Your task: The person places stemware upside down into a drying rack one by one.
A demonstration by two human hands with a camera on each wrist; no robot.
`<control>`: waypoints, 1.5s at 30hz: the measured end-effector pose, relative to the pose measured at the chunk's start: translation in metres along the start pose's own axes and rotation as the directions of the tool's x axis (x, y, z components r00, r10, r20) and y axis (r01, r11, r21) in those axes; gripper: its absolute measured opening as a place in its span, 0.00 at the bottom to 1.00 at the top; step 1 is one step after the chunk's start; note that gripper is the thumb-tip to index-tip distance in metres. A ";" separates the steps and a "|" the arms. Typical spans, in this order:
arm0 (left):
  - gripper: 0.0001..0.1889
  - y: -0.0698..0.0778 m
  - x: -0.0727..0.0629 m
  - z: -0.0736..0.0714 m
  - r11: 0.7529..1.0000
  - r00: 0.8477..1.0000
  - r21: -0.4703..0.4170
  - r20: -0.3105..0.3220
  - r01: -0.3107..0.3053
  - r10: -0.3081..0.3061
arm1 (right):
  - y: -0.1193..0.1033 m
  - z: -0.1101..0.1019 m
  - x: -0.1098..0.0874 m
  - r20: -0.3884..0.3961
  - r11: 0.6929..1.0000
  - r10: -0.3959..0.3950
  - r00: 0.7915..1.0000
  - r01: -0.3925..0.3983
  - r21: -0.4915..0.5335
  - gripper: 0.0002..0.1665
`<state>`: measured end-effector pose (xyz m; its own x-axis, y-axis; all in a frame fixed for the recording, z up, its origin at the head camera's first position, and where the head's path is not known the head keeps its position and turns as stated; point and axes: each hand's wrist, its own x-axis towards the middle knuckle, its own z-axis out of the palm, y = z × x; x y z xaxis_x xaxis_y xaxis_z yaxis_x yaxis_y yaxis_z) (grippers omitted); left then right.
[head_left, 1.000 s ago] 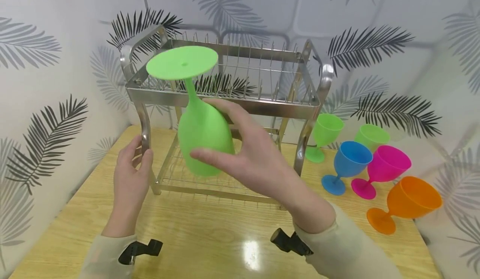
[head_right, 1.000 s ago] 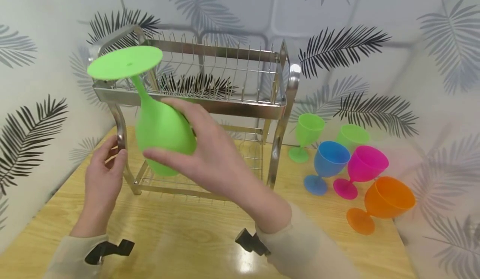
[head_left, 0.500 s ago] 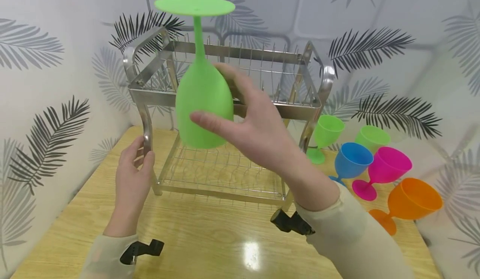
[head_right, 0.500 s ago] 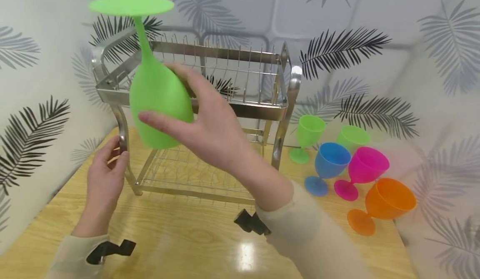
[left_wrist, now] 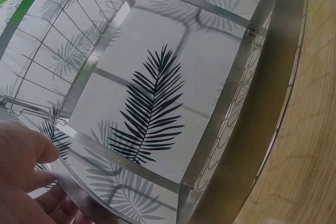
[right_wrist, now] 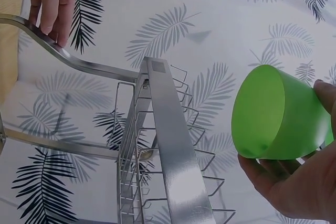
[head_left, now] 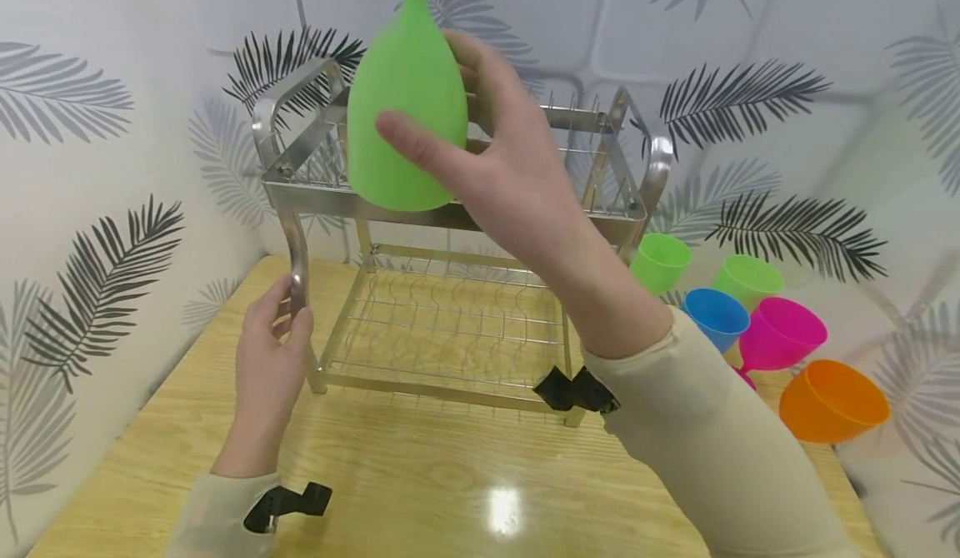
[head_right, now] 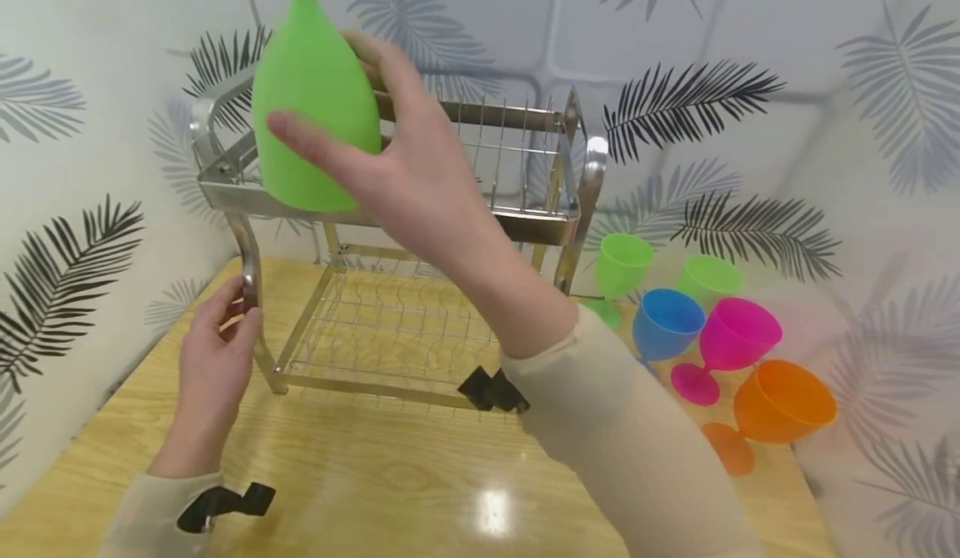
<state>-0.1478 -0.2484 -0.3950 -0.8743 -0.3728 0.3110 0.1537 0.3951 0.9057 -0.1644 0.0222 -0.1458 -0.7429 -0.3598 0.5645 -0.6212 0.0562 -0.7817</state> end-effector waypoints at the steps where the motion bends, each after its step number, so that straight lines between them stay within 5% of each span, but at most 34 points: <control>1: 0.28 0.001 0.000 0.000 1.000 1.000 0.000 0.001 0.002 -0.002 | -0.001 0.000 0.002 -0.003 1.000 -0.001 1.000 0.001 0.000 0.45; 20: 0.29 0.002 -0.001 -0.001 1.000 1.000 0.002 0.022 0.020 -0.020 | 0.006 0.016 0.055 -0.026 0.991 0.105 0.994 -0.106 -0.078 0.49; 45: 0.27 -0.001 0.000 -0.001 1.000 1.000 0.004 0.015 -0.021 0.021 | 0.028 0.039 0.091 -0.041 0.960 0.210 0.977 -0.214 -0.182 0.48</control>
<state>-0.1473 -0.2495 -0.3955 -0.8777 -0.3517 0.3255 0.1703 0.4060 0.8979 -0.2394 -0.0453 -0.1270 -0.8662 -0.3017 0.3982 -0.4828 0.3001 -0.8227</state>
